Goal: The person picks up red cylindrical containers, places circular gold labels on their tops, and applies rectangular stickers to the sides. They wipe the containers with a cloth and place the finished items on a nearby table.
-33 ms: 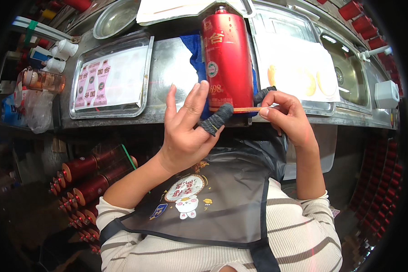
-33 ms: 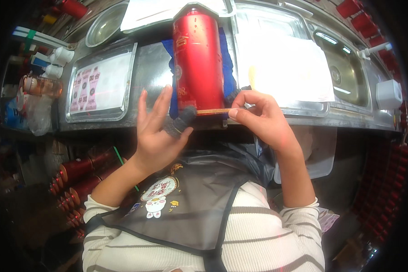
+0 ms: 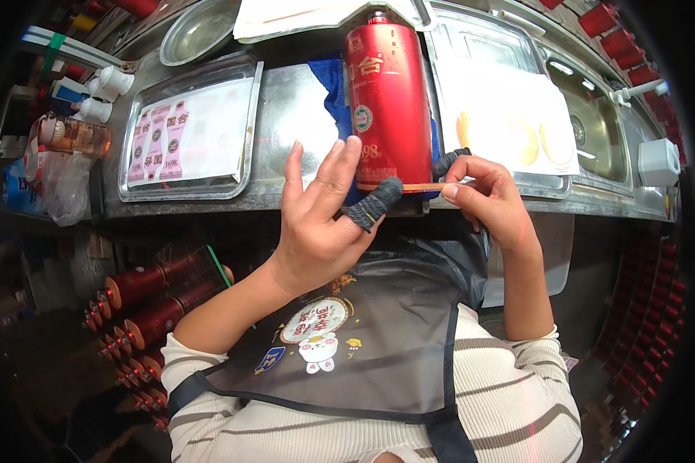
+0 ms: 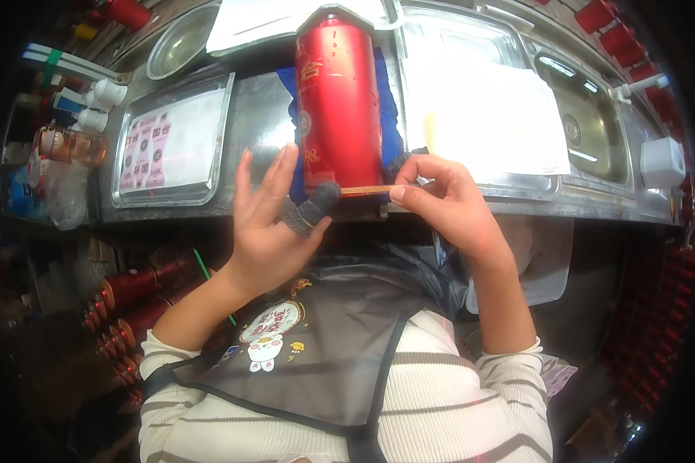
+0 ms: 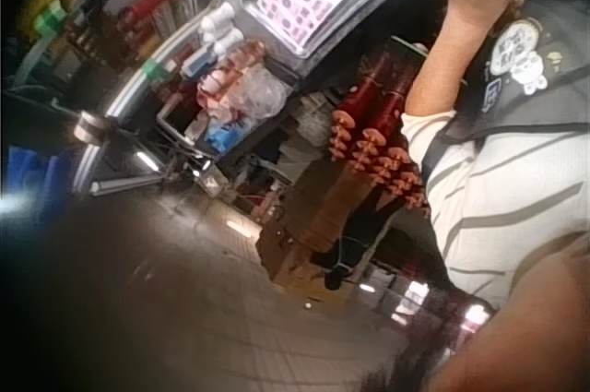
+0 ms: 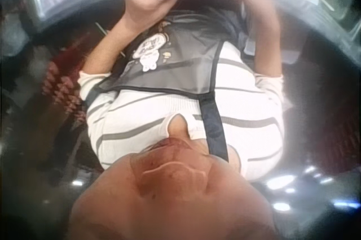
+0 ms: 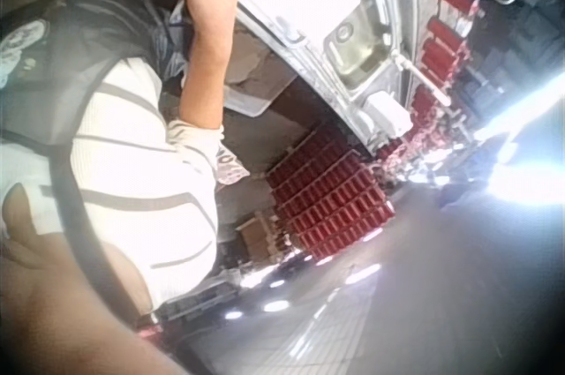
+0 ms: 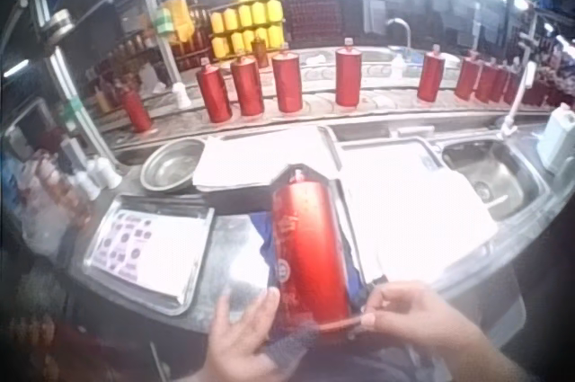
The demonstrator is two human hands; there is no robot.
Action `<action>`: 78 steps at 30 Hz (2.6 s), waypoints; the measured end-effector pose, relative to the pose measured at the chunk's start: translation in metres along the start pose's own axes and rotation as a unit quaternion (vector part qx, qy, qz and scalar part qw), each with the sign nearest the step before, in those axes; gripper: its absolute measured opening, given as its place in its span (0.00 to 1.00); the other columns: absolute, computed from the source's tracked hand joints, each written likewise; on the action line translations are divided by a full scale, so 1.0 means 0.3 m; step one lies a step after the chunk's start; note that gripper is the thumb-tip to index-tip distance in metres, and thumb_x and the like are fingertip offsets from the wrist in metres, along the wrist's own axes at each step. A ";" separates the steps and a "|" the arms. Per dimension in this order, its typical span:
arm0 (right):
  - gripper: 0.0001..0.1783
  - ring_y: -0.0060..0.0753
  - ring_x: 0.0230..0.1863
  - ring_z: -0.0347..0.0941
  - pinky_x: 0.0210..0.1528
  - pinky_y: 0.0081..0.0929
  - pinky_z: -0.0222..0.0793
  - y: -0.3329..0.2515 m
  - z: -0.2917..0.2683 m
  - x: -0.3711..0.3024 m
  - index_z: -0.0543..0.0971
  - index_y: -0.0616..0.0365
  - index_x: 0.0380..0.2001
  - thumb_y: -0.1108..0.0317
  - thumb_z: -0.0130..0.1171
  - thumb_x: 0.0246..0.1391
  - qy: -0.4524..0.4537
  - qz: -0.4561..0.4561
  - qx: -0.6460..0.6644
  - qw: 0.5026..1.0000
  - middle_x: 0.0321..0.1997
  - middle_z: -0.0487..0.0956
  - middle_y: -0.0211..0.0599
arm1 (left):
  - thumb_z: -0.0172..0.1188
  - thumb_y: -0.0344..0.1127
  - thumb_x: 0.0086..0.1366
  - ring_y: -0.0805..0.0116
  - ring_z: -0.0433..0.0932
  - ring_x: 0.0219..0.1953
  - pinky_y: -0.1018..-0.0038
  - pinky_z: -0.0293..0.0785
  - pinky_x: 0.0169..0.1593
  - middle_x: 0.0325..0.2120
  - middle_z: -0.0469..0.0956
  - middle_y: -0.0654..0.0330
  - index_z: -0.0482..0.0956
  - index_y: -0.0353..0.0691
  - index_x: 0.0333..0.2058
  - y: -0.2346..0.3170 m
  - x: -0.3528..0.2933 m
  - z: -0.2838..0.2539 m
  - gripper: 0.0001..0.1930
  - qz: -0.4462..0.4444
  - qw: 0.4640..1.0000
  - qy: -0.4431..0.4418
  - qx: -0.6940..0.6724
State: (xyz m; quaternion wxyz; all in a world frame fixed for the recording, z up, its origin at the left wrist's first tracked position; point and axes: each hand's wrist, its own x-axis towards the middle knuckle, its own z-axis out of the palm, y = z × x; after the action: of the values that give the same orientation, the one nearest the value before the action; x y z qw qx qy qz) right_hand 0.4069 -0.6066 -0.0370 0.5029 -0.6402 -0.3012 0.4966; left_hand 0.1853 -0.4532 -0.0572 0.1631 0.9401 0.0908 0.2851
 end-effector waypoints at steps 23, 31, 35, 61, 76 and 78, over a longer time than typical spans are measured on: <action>0.05 0.07 0.16 0.60 0.18 0.12 0.52 -0.021 0.052 -0.014 0.78 0.59 0.30 0.69 0.62 0.57 0.037 -0.020 0.027 0.999 0.21 0.71 0.19 | 0.76 0.36 0.51 0.41 0.70 0.65 0.38 0.52 0.69 0.62 0.72 0.43 0.85 0.34 0.48 -0.012 -0.038 0.051 0.24 -0.072 0.991 0.071 -0.086; 0.05 0.10 0.27 0.66 0.29 0.13 0.60 -0.016 0.043 -0.007 0.78 0.61 0.29 0.72 0.62 0.57 0.035 -0.010 0.055 0.998 0.28 0.74 0.22 | 0.76 0.29 0.50 0.40 0.72 0.64 0.35 0.53 0.67 0.63 0.71 0.43 0.84 0.35 0.47 -0.004 -0.045 0.034 0.23 -0.010 0.998 0.046 -0.034; 0.06 0.08 0.16 0.61 0.17 0.13 0.52 0.005 0.049 0.003 0.78 0.58 0.29 0.68 0.62 0.56 0.047 -0.026 0.049 0.997 0.20 0.71 0.19 | 0.76 0.29 0.48 0.40 0.73 0.62 0.35 0.53 0.67 0.64 0.71 0.45 0.84 0.40 0.49 0.009 0.014 0.010 0.26 0.032 0.999 0.025 -0.004; 0.04 0.08 0.16 0.61 0.16 0.12 0.53 0.011 0.071 -0.003 0.78 0.58 0.28 0.71 0.61 0.56 0.063 -0.048 0.051 0.996 0.22 0.73 0.20 | 0.76 0.29 0.50 0.44 0.77 0.59 0.36 0.53 0.67 0.59 0.76 0.44 0.84 0.32 0.46 0.007 -0.038 0.036 0.22 -0.036 0.997 0.057 -0.047; 0.04 0.08 0.22 0.65 0.23 0.12 0.57 0.010 0.069 -0.010 0.79 0.60 0.31 0.72 0.62 0.57 0.064 -0.019 0.023 0.997 0.26 0.75 0.21 | 0.75 0.32 0.48 0.49 0.73 0.64 0.39 0.53 0.70 0.60 0.76 0.46 0.85 0.42 0.49 0.039 0.109 0.067 0.25 -0.001 0.998 0.065 0.008; 0.03 0.13 0.33 0.72 0.35 0.14 0.67 -0.020 0.075 -0.013 0.79 0.64 0.31 0.75 0.62 0.57 0.059 -0.001 0.033 0.998 0.32 0.78 0.26 | 0.78 0.32 0.48 0.47 0.73 0.65 0.41 0.55 0.70 0.61 0.74 0.44 0.80 0.33 0.55 0.015 0.090 0.062 0.33 -0.035 0.996 0.071 -0.042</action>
State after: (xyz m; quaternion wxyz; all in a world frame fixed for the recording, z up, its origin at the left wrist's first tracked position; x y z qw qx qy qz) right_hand 0.3852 -0.6004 -0.0303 0.5410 -0.6510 -0.2557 0.4670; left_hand 0.2182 -0.4550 -0.0565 0.2059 0.9060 0.1232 0.3486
